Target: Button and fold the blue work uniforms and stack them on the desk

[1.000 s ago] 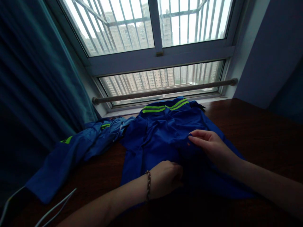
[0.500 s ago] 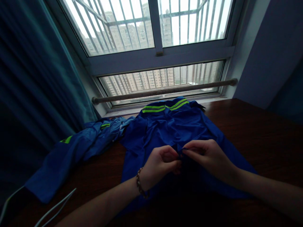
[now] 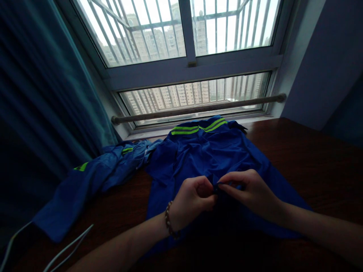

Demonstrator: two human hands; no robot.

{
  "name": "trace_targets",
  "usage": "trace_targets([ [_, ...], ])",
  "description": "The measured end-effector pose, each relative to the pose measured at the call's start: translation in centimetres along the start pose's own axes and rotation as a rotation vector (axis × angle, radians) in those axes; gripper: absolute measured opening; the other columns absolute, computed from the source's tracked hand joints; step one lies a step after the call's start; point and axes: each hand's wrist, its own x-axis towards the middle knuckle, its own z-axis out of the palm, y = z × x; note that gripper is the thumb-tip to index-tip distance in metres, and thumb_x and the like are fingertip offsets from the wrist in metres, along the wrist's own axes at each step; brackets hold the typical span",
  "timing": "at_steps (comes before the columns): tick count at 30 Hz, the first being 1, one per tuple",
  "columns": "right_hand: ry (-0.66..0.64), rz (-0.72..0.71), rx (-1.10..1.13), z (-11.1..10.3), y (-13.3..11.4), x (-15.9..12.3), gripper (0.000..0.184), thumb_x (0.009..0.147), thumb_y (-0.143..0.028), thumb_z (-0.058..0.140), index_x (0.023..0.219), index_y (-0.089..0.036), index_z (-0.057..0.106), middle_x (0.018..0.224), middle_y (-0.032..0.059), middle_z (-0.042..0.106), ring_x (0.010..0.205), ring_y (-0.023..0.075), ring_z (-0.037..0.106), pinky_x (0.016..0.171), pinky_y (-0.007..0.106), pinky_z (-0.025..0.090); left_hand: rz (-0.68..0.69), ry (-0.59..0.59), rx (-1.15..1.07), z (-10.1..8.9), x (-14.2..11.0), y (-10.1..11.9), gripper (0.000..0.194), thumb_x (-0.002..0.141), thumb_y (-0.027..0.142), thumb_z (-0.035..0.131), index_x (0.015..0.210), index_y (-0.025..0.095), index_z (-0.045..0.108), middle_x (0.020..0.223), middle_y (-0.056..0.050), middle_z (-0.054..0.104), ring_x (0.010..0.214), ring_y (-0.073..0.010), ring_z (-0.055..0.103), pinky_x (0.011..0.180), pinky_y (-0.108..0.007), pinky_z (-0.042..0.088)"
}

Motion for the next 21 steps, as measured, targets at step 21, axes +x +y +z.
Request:
trace_targets([
  [21,0.044,-0.129,-0.115,1.7,2.0,-0.1,0.009,0.068,-0.008,0.056,0.073,-0.016,0.056,0.071,-0.0005,0.056,0.066,0.0102,0.054,0.059,0.021,0.041,0.08,0.01,-0.023,0.2,1.0,-1.1,0.026,0.069,0.037,0.062,0.07,0.012,0.054,0.06,0.0,0.057,0.055,-0.0103,0.056,0.053,-0.02,0.043],
])
